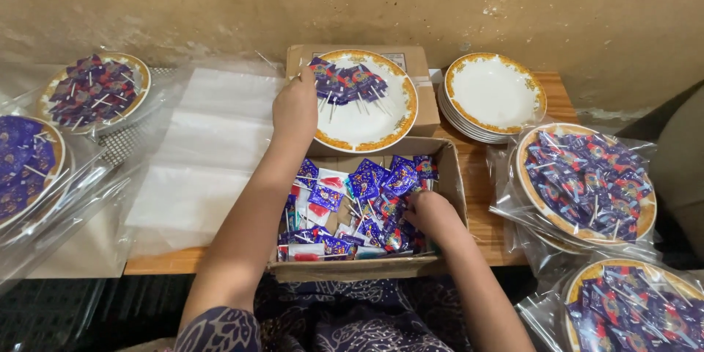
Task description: Arranging small food packets onto decorative plates and organizing the plates in a workspace.
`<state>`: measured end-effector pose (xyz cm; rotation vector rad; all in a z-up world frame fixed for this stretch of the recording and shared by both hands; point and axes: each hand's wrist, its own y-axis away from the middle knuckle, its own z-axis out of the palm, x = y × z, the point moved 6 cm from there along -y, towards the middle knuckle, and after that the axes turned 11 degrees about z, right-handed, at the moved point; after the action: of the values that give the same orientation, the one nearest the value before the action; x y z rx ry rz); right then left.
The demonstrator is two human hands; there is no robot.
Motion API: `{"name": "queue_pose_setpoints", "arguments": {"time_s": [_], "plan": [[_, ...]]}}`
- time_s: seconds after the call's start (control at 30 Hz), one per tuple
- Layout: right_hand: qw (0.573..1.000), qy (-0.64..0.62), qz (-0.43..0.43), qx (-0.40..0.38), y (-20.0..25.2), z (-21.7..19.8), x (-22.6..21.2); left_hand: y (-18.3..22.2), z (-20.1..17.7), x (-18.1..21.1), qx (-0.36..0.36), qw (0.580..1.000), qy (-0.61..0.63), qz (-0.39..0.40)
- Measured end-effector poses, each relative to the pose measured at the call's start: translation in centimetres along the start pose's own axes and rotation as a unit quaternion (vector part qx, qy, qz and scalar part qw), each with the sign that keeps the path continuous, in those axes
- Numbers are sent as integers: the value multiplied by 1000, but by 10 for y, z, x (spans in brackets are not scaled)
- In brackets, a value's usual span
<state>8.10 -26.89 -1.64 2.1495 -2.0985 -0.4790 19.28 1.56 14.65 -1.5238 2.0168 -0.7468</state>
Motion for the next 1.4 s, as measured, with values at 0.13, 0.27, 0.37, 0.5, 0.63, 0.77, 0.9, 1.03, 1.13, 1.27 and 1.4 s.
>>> {"name": "queue_pose_setpoints", "arguments": {"time_s": [0.13,0.27,0.37,0.5,0.63,0.77,0.9,1.03,1.13,1.27,1.4], "plan": [[1000,-3,-31,-2,7,-6,-5,-4,-4,-2,-143,986,66,-56],[999,0,-37,-17,10,-5,-7,19,-42,26,-123,984,131,0],[999,15,-43,-9,-3,10,-1,62,-21,61,-146,965,198,90],[999,26,-44,-4,-7,15,2,139,49,95,-153,957,152,196],[999,-5,-44,22,-16,25,12,174,73,97,-112,969,55,213],[997,-19,-40,56,-5,5,6,186,85,91,-64,981,35,178],[992,-13,-43,115,-7,5,7,184,77,92,-139,967,78,201],[987,-26,-60,144,-13,10,12,186,87,73,-205,958,103,169],[980,-55,-78,175,4,-20,-2,184,57,50,-175,977,50,115],[946,-115,-161,258,20,-43,-18,178,-11,36,-125,981,136,51],[905,-155,-195,346,37,-70,-33,206,0,40,-180,971,158,20]]}}
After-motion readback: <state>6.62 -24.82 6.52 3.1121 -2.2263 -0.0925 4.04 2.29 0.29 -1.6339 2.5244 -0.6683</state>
